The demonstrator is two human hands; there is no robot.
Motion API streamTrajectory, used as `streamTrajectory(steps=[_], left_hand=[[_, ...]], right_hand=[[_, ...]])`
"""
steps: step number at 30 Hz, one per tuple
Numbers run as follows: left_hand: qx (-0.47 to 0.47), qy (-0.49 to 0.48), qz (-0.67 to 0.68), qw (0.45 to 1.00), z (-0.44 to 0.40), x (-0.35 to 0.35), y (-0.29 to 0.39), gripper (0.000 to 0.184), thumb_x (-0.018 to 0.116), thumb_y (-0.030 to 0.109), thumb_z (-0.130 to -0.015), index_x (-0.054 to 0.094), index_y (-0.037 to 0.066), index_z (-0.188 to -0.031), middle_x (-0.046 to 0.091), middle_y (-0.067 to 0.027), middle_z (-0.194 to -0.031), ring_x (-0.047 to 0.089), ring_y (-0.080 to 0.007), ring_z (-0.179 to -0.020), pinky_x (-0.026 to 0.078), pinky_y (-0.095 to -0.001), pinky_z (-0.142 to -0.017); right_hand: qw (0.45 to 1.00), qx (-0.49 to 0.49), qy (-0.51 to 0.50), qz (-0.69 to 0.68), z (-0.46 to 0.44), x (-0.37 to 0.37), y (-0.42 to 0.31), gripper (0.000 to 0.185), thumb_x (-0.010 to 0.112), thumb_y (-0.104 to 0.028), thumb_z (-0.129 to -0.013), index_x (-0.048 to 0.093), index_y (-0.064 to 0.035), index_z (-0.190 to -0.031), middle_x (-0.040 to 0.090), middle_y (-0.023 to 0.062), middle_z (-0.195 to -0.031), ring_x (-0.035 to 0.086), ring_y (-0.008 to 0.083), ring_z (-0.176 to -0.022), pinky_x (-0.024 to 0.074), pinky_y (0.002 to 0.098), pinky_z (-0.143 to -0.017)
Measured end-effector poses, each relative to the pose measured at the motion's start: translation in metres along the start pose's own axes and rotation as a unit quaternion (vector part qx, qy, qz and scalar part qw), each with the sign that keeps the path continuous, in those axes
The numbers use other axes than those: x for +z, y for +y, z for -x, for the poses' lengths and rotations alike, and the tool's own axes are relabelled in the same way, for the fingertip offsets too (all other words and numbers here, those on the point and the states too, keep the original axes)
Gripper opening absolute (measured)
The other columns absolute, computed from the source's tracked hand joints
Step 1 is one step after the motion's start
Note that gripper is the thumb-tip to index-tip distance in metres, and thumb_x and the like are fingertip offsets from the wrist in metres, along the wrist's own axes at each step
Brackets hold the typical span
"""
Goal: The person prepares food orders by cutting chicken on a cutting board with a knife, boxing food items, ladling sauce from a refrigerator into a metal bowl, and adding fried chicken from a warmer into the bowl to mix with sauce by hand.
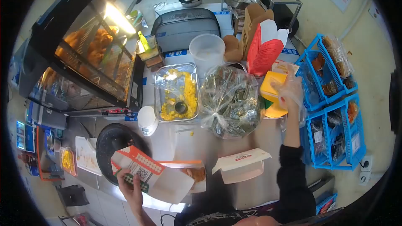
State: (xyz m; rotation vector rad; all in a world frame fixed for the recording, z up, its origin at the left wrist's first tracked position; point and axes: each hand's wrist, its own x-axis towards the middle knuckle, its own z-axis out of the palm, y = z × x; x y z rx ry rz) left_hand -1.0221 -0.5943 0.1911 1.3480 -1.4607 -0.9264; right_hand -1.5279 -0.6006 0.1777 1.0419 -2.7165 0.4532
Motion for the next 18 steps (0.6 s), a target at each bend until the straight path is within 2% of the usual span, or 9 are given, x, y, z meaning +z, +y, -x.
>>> streamTrajectory(steps=[3,5,8,9,11,13,15,17,18], left_hand=[[0.010,-0.008,-0.003,1.000,0.011,-0.007,0.014,0.022,0.055,0.002,-0.084,0.045,0.006,-0.104,0.050,-0.0034,-0.091,0.049,-0.0082,-0.078,0.040,-0.0201,-0.071],[0.008,-0.005,-0.008,1.000,0.019,-0.022,0.017,0.023,0.053,0.002,-0.085,0.045,0.006,-0.105,0.050,-0.0036,-0.093,0.048,-0.0083,-0.079,0.040,-0.0198,-0.071],[0.002,0.061,-0.004,0.998,0.035,-0.052,0.011,0.026,0.051,0.000,-0.084,0.044,0.004,-0.109,0.049,-0.0049,-0.098,0.048,-0.0101,-0.086,0.039,-0.0219,-0.075],[-0.006,0.068,-0.005,0.998,0.037,-0.062,0.006,0.026,0.051,0.000,-0.084,0.044,0.004,-0.109,0.049,-0.0049,-0.098,0.048,-0.0101,-0.086,0.039,-0.0219,-0.075],[-0.001,0.124,-0.091,0.988,0.048,-0.086,-0.005,0.027,0.052,0.003,-0.084,0.045,0.004,-0.110,0.048,-0.0065,-0.103,0.046,-0.0132,-0.093,0.038,-0.0256,-0.081],[0.019,0.140,-0.215,0.966,0.054,-0.115,-0.017,0.027,0.052,0.006,-0.084,0.046,0.003,-0.110,0.046,-0.0073,-0.107,0.044,-0.0160,-0.099,0.036,-0.0286,-0.087],[-0.004,0.220,-0.202,0.954,0.060,-0.132,-0.025,0.027,0.053,0.006,-0.085,0.046,0.002,-0.111,0.046,-0.0068,-0.106,0.044,-0.0150,-0.097,0.036,-0.0275,-0.085],[-0.072,0.243,-0.143,0.957,0.074,-0.143,-0.018,0.027,0.052,0.005,-0.087,0.045,0.003,-0.113,0.044,-0.0045,-0.107,0.043,-0.0110,-0.095,0.036,-0.0225,-0.083],[-0.055,0.261,-0.107,0.958,0.080,-0.149,-0.026,0.029,0.052,0.004,-0.087,0.045,0.003,-0.115,0.043,-0.0042,-0.109,0.044,-0.0101,-0.094,0.036,-0.0221,-0.082]], right_hand=[[0.985,0.042,-0.065,-0.157,-0.023,0.023,0.004,0.057,0.063,-0.028,-0.074,0.040,-0.0130,-0.124,0.059,0.0156,-0.093,0.061,0.0317,-0.079,0.0477,0.0427,-0.067],[0.886,-0.042,-0.019,-0.462,-0.030,0.072,0.027,0.053,0.062,-0.018,-0.073,0.042,-0.0124,-0.121,0.058,0.0077,-0.096,0.060,0.0250,-0.069,0.0480,0.0401,-0.060],[0.803,0.073,0.005,-0.592,-0.019,0.029,0.039,0.051,0.057,-0.015,-0.077,0.042,-0.0065,-0.125,0.048,0.0147,-0.121,0.057,0.0252,-0.096,0.0474,0.0364,-0.079],[0.804,0.096,0.020,-0.586,-0.018,0.026,0.044,0.052,0.058,-0.018,-0.077,0.043,-0.0069,-0.125,0.048,0.0151,-0.121,0.056,0.0261,-0.098,0.0469,0.0368,-0.079],[0.896,0.060,0.022,-0.439,-0.025,0.031,0.060,0.054,0.060,-0.025,-0.075,0.044,-0.0077,-0.124,0.048,0.0159,-0.121,0.054,0.0278,-0.100,0.0460,0.0375,-0.081],[0.993,-0.070,0.011,-0.091,-0.033,0.047,0.081,0.057,0.062,-0.031,-0.074,0.045,-0.0085,-0.124,0.048,0.0167,-0.122,0.053,0.0296,-0.103,0.0451,0.0383,-0.083],[0.957,-0.210,0.020,0.198,-0.032,0.053,0.098,0.061,0.064,-0.038,-0.072,0.047,-0.0093,-0.123,0.048,0.0176,-0.122,0.051,0.0314,-0.105,0.0442,0.0390,-0.085],[0.901,-0.309,0.029,0.303,-0.015,0.036,0.079,0.064,0.066,-0.044,-0.071,0.048,-0.0101,-0.122,0.048,0.0184,-0.122,0.049,0.0331,-0.108,0.0433,0.0397,-0.087],[0.899,-0.324,0.005,0.294,0.009,0.025,0.054,0.064,0.066,-0.044,-0.071,0.048,-0.0101,-0.122,0.048,0.0184,-0.122,0.049,0.0331,-0.108,0.0433,0.0397,-0.087]])
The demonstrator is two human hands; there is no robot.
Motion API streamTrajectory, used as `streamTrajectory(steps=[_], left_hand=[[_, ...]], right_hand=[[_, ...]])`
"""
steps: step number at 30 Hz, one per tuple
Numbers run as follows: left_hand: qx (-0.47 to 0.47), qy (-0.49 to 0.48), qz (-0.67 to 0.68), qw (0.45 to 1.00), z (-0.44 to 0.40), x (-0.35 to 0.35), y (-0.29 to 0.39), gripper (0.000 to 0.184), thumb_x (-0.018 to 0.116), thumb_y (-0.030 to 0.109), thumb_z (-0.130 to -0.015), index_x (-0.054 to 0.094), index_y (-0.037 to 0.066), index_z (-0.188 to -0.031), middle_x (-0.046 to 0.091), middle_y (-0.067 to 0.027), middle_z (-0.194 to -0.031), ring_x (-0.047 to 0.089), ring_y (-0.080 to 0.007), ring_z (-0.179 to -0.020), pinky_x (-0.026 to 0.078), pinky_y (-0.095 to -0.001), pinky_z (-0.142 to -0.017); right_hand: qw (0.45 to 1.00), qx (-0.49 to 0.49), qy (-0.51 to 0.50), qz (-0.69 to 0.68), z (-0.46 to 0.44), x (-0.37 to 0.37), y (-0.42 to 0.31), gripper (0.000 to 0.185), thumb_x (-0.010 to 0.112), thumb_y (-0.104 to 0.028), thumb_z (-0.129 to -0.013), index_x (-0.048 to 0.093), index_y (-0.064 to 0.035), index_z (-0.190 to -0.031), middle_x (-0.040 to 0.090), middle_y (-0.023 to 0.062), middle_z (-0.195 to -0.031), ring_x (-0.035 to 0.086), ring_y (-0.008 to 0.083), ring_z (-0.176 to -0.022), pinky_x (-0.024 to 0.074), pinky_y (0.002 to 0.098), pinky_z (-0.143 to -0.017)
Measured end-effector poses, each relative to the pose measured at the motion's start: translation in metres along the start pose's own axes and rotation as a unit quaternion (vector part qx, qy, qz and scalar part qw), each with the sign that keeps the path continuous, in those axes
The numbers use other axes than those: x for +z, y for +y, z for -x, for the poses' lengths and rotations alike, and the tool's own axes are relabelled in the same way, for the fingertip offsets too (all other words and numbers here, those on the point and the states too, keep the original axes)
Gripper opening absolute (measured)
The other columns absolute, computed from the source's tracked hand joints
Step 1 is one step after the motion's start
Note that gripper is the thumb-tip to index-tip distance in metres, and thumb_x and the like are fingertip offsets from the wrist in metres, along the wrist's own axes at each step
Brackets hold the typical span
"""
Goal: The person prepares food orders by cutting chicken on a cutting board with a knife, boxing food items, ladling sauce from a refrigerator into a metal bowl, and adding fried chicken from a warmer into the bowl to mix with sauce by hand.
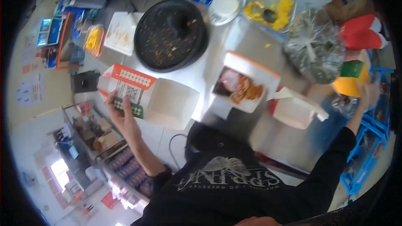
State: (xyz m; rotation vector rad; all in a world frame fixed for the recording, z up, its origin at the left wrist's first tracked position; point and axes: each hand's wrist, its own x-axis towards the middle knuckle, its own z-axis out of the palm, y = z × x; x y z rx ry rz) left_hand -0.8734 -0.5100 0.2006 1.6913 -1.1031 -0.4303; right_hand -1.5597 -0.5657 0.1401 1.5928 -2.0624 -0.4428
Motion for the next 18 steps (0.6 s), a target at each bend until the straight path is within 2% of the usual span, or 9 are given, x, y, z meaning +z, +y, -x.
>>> streamTrajectory(steps=[3,5,9,11,12,14,15,16,18], left_hand=[[0.006,0.004,-0.039,0.999,0.006,-0.028,-0.020,0.037,0.054,0.001,-0.084,0.041,0.004,-0.118,0.042,-0.0048,-0.111,0.045,-0.0115,-0.097,0.036,-0.0228,-0.086],[0.003,-0.056,-0.039,0.998,0.015,-0.033,-0.029,0.039,0.055,0.000,-0.083,0.040,0.005,-0.119,0.042,-0.0052,-0.111,0.045,-0.0120,-0.098,0.036,-0.0234,-0.086],[-0.057,-0.290,-0.040,0.955,0.021,-0.030,-0.071,0.025,0.057,-0.002,-0.081,0.049,0.004,-0.104,0.052,-0.0053,-0.094,0.051,-0.0102,-0.083,0.044,-0.0229,-0.070],[-0.022,-0.273,0.050,0.961,0.013,-0.005,-0.089,0.021,0.058,-0.001,-0.081,0.051,0.003,-0.101,0.055,-0.0044,-0.086,0.051,-0.0084,-0.075,0.044,-0.0221,-0.064],[0.034,-0.306,0.013,0.951,0.000,0.005,-0.105,0.022,0.057,-0.002,-0.080,0.051,0.003,-0.101,0.055,-0.0056,-0.086,0.051,-0.0085,-0.074,0.043,-0.0215,-0.063],[0.051,-0.337,0.005,0.940,-0.027,0.033,-0.148,0.025,0.058,-0.002,-0.079,0.051,0.003,-0.103,0.054,-0.0082,-0.092,0.051,-0.0116,-0.076,0.042,-0.0234,-0.066],[0.012,-0.342,0.031,0.939,-0.037,0.049,-0.167,0.026,0.060,0.000,-0.079,0.051,0.002,-0.103,0.054,-0.0096,-0.097,0.051,-0.0146,-0.079,0.042,-0.0260,-0.070],[0.009,-0.349,0.038,0.937,-0.042,0.064,-0.173,0.026,0.060,0.000,-0.079,0.051,0.002,-0.103,0.054,-0.0096,-0.097,0.051,-0.0146,-0.079,0.042,-0.0260,-0.070],[0.178,-0.175,-0.073,0.966,-0.024,0.082,-0.172,0.029,0.061,0.003,-0.076,0.051,0.003,-0.104,0.052,-0.0102,-0.106,0.047,-0.0211,-0.096,0.038,-0.0333,-0.081]], right_hand=[[0.919,0.232,0.058,-0.313,0.009,-0.063,-0.025,0.050,0.053,-0.030,-0.082,0.044,-0.0040,-0.123,0.051,0.0140,-0.117,0.054,0.0251,-0.101,0.0447,0.0362,-0.083],[0.857,0.125,0.139,-0.480,0.048,-0.109,-0.074,0.042,0.051,-0.031,-0.084,0.051,-0.0045,-0.116,0.056,0.0120,-0.109,0.058,0.0228,-0.094,0.0455,0.0339,-0.082],[0.760,-0.203,-0.080,-0.612,0.135,-0.209,-0.277,0.030,0.071,-0.016,-0.070,0.062,-0.0063,-0.097,0.062,0.0067,-0.095,0.059,0.0190,-0.087,0.0456,0.0320,-0.079],[0.778,0.118,-0.050,-0.615,0.165,-0.203,-0.344,0.030,0.069,-0.021,-0.074,0.062,-0.0044,-0.097,0.061,0.0094,-0.099,0.058,0.0205,-0.089,0.0452,0.0343,-0.080],[0.785,0.127,-0.052,-0.605,0.175,-0.196,-0.359,0.030,0.069,-0.021,-0.074,0.062,-0.0044,-0.097,0.061,0.0094,-0.099,0.058,0.0205,-0.089,0.0452,0.0343,-0.080],[0.660,0.404,-0.020,-0.633,0.188,-0.173,-0.380,0.032,0.066,-0.025,-0.078,0.060,-0.0012,-0.098,0.060,0.0116,-0.098,0.058,0.0207,-0.088,0.0448,0.0352,-0.079],[0.666,0.407,-0.016,-0.625,0.202,-0.142,-0.394,0.032,0.066,-0.025,-0.078,0.060,-0.0012,-0.098,0.060,0.0116,-0.098,0.058,0.0207,-0.088,0.0448,0.0352,-0.079],[0.824,0.345,-0.009,-0.450,0.219,-0.103,-0.406,0.035,0.066,-0.023,-0.078,0.058,0.0003,-0.103,0.062,0.0109,-0.096,0.058,0.0176,-0.083,0.0457,0.0300,-0.072],[0.935,0.262,-0.013,-0.238,0.226,-0.083,-0.407,0.039,0.066,-0.021,-0.078,0.056,0.0019,-0.108,0.063,0.0103,-0.094,0.058,0.0146,-0.078,0.0465,0.0249,-0.065]])
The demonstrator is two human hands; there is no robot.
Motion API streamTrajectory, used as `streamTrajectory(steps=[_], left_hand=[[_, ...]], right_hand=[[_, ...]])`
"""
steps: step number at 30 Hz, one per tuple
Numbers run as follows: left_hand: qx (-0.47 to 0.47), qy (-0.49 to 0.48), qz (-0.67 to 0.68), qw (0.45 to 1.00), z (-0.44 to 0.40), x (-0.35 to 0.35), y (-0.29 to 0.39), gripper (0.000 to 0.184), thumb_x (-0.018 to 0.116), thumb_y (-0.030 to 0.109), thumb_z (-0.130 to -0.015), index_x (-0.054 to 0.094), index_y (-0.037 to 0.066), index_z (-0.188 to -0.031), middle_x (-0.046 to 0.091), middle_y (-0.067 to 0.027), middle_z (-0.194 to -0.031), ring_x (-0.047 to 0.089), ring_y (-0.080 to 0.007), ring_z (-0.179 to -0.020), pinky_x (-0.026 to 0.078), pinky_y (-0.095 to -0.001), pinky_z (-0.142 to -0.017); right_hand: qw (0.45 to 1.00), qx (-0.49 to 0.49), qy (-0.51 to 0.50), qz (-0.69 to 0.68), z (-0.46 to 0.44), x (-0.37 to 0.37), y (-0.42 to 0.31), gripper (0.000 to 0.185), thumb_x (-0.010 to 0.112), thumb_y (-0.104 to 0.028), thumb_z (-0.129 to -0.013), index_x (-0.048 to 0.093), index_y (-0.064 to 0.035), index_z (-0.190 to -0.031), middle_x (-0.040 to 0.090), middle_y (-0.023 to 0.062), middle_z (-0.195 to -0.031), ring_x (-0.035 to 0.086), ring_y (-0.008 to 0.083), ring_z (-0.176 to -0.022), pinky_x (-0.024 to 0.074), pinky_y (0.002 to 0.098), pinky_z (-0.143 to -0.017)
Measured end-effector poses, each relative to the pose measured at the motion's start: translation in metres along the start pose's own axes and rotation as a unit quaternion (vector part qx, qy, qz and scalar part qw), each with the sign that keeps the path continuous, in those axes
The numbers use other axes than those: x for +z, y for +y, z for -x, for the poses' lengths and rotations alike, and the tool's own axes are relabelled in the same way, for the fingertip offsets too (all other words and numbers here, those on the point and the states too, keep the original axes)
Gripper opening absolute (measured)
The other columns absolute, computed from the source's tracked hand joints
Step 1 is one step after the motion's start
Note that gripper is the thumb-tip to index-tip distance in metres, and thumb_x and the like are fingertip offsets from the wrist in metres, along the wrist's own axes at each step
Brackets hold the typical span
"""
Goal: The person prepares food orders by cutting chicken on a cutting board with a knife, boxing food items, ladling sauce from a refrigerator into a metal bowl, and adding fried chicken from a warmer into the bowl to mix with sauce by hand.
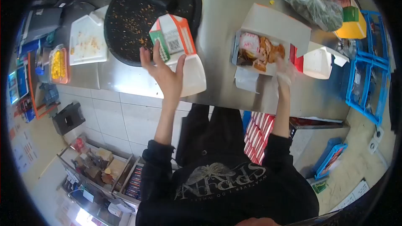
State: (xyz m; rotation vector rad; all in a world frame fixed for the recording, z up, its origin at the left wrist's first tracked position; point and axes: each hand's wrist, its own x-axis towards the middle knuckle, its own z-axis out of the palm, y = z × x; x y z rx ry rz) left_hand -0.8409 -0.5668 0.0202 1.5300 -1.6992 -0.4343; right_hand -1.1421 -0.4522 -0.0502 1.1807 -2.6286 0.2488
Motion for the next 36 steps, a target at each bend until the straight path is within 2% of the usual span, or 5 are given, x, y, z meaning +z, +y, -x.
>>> streamTrajectory(steps=[3,4,8,10,36], left_hand=[[0.184,-0.171,-0.155,0.955,0.067,0.010,0.036,0.034,0.057,0.013,-0.074,0.054,0.005,-0.107,0.051,-0.0119,-0.115,0.041,-0.0248,-0.118,0.032,-0.0410,-0.094],[0.234,-0.319,-0.072,0.916,0.085,0.027,0.038,0.034,0.055,0.018,-0.076,0.054,0.006,-0.108,0.050,-0.0113,-0.118,0.041,-0.0242,-0.118,0.030,-0.0423,-0.097],[0.228,-0.356,-0.083,0.902,0.114,0.071,0.034,0.051,0.055,0.022,-0.076,0.045,0.007,-0.123,0.041,-0.0087,-0.131,0.034,-0.0230,-0.125,0.026,-0.0444,-0.101],[0.244,-0.410,-0.125,0.870,0.111,0.075,0.028,0.065,0.056,0.024,-0.077,0.031,0.009,-0.135,0.027,-0.0075,-0.142,0.023,-0.0242,-0.132,0.025,-0.0464,-0.102],[0.190,-0.428,-0.138,0.873,0.113,0.078,0.045,0.063,0.057,0.015,-0.077,0.031,0.010,-0.134,0.028,-0.0089,-0.141,0.024,-0.0277,-0.130,0.025,-0.0475,-0.102]], right_hand=[[0.854,0.254,-0.259,-0.374,-0.002,-0.002,0.019,0.041,0.062,-0.027,-0.082,0.056,0.0014,-0.110,0.062,0.0112,-0.095,0.057,0.0161,-0.083,0.0455,0.0261,-0.070],[0.839,0.261,-0.245,-0.409,-0.001,-0.001,0.023,0.040,0.062,-0.027,-0.082,0.056,0.0012,-0.110,0.062,0.0114,-0.095,0.057,0.0162,-0.084,0.0451,0.0263,-0.071],[0.774,0.262,-0.162,-0.554,-0.019,-0.002,0.032,0.038,0.061,-0.025,-0.083,0.057,0.0004,-0.110,0.062,0.0120,-0.093,0.056,0.0164,-0.089,0.0434,0.0269,-0.076],[0.880,0.192,-0.137,-0.413,-0.024,-0.015,0.041,0.037,0.060,-0.024,-0.083,0.057,0.0004,-0.111,0.061,0.0105,-0.092,0.055,0.0151,-0.089,0.0425,0.0258,-0.077],[0.713,0.348,-0.181,-0.581,-0.026,-0.062,0.021,0.038,0.057,-0.023,-0.085,0.055,0.0023,-0.113,0.059,0.0097,-0.103,0.054,0.0148,-0.092,0.0404,0.0253,-0.081]])
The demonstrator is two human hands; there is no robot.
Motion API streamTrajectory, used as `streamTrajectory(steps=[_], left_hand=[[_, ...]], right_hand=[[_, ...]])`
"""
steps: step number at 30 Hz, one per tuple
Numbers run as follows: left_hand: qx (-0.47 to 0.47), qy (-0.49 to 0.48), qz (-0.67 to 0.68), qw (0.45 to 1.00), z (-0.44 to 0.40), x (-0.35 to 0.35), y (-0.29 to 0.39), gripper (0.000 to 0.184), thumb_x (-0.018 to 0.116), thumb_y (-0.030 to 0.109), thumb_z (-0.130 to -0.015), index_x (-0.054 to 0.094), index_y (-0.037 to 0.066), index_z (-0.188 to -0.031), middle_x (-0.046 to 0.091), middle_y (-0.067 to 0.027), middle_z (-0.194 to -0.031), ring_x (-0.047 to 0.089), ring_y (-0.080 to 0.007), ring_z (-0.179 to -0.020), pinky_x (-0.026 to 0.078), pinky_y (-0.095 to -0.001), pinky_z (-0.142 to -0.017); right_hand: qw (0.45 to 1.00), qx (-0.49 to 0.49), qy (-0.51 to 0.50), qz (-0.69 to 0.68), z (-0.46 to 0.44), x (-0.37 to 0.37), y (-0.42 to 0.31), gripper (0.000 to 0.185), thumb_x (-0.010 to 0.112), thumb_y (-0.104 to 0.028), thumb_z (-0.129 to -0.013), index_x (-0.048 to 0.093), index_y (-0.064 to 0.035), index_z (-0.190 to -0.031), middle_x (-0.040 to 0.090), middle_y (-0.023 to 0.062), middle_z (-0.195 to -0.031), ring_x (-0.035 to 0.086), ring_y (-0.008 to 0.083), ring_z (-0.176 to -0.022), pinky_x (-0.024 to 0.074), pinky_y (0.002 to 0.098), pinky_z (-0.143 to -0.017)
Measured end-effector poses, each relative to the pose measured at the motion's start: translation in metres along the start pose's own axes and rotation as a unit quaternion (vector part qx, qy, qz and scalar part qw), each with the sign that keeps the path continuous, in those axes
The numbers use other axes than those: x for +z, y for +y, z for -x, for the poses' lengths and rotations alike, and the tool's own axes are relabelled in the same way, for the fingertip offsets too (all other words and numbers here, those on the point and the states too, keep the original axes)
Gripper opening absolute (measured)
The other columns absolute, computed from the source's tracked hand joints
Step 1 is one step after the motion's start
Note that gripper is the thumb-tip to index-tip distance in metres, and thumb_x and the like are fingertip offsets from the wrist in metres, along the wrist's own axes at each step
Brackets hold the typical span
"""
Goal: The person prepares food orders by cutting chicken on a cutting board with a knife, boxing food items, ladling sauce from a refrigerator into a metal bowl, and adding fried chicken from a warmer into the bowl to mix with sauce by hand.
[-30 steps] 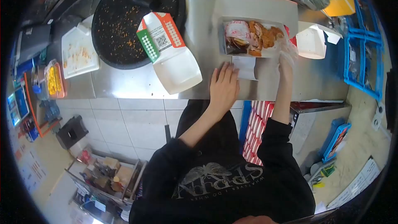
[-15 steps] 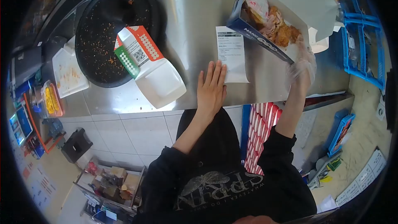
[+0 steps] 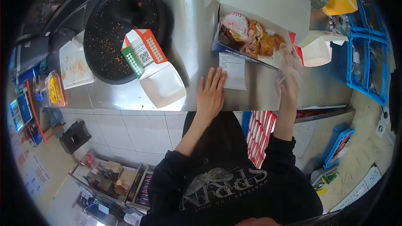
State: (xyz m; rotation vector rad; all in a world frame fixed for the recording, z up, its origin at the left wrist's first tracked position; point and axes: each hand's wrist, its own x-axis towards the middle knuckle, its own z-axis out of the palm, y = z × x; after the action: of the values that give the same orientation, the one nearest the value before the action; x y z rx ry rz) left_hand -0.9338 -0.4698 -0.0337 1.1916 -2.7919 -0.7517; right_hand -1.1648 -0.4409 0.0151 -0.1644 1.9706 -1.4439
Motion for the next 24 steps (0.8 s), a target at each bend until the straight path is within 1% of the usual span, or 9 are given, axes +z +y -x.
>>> streamTrajectory(steps=[4,8,11,15,17,19,21,23,24], left_hand=[[-0.004,-0.001,0.011,1.000,0.000,0.000,0.001,0.063,0.057,0.014,-0.076,0.031,0.009,-0.134,0.027,-0.0090,-0.141,0.024,-0.0280,-0.131,0.025,-0.0477,-0.102],[-0.008,0.009,0.008,1.000,0.000,0.002,0.004,0.063,0.058,0.013,-0.076,0.032,0.009,-0.133,0.027,-0.0089,-0.141,0.023,-0.0281,-0.131,0.025,-0.0477,-0.102],[-0.022,0.004,-0.018,1.000,0.002,0.005,0.003,0.065,0.057,0.018,-0.077,0.030,0.010,-0.136,0.023,-0.0063,-0.144,0.019,-0.0250,-0.133,0.024,-0.0481,-0.103],[0.010,0.056,-0.078,0.995,0.007,0.028,-0.005,0.058,0.053,0.019,-0.076,0.037,0.012,-0.131,0.028,-0.0076,-0.141,0.022,-0.0246,-0.132,0.025,-0.0473,-0.102],[-0.003,0.103,-0.078,0.992,0.011,0.042,-0.003,0.053,0.052,0.019,-0.075,0.043,0.012,-0.126,0.035,-0.0114,-0.136,0.032,-0.0253,-0.127,0.031,-0.0468,-0.097],[-0.019,0.013,-0.016,1.000,0.015,-0.002,0.004,0.053,0.055,0.016,-0.070,0.045,0.008,-0.122,0.044,-0.0140,-0.126,0.045,-0.0275,-0.114,0.039,-0.0405,-0.091],[0.057,0.083,0.227,0.969,0.045,-0.074,-0.004,0.059,0.057,0.014,-0.076,0.035,0.003,-0.129,0.039,-0.0170,-0.130,0.039,-0.0324,-0.119,0.032,-0.0398,-0.100],[0.081,0.096,0.398,0.909,0.088,-0.167,-0.018,0.058,0.055,0.018,-0.082,0.031,0.002,-0.132,0.035,-0.0181,-0.134,0.034,-0.0314,-0.124,0.028,-0.0381,-0.102],[0.080,0.158,0.405,0.897,0.115,-0.208,-0.029,0.056,0.054,0.019,-0.084,0.031,0.003,-0.133,0.034,-0.0185,-0.134,0.033,-0.0307,-0.125,0.027,-0.0372,-0.103]], right_hand=[[1.000,-0.012,0.000,-0.026,-0.003,0.015,-0.024,0.038,0.056,-0.023,-0.085,0.055,0.0025,-0.113,0.059,0.0099,-0.104,0.054,0.0151,-0.092,0.0402,0.0256,-0.082],[0.971,-0.205,-0.002,0.127,-0.008,0.001,-0.009,0.036,0.052,-0.021,-0.087,0.054,0.0017,-0.115,0.057,0.0082,-0.107,0.053,0.0143,-0.092,0.0407,0.0246,-0.080],[0.989,-0.141,-0.014,0.043,0.019,0.015,-0.039,0.037,0.055,-0.025,-0.084,0.055,-0.0010,-0.111,0.059,0.0126,-0.096,0.053,0.0178,-0.089,0.0407,0.0293,-0.079],[0.973,-0.177,-0.081,0.124,-0.011,0.009,0.016,0.040,0.055,-0.028,-0.084,0.053,-0.0057,-0.117,0.059,0.0116,-0.104,0.053,0.0227,-0.094,0.0408,0.0313,-0.082],[0.958,-0.183,-0.117,0.186,-0.003,0.003,0.037,0.039,0.054,-0.027,-0.085,0.053,-0.0054,-0.117,0.059,0.0119,-0.105,0.053,0.0226,-0.096,0.0406,0.0311,-0.083],[0.943,-0.209,-0.117,0.231,0.013,-0.001,0.038,0.038,0.053,-0.026,-0.085,0.053,-0.0051,-0.117,0.059,0.0123,-0.107,0.053,0.0225,-0.097,0.0404,0.0309,-0.084],[0.926,-0.271,-0.112,0.236,0.026,0.011,0.014,0.037,0.052,-0.024,-0.086,0.052,-0.0048,-0.118,0.058,0.0126,-0.108,0.053,0.0224,-0.098,0.0403,0.0307,-0.085],[0.907,-0.341,-0.156,0.191,0.038,0.048,-0.020,0.036,0.051,-0.023,-0.087,0.052,-0.0045,-0.118,0.058,0.0129,-0.109,0.053,0.0223,-0.099,0.0401,0.0305,-0.086],[0.891,-0.370,-0.207,0.164,0.047,0.075,-0.034,0.036,0.051,-0.022,-0.087,0.052,-0.0043,-0.118,0.058,0.0131,-0.109,0.053,0.0222,-0.100,0.0400,0.0304,-0.087]])
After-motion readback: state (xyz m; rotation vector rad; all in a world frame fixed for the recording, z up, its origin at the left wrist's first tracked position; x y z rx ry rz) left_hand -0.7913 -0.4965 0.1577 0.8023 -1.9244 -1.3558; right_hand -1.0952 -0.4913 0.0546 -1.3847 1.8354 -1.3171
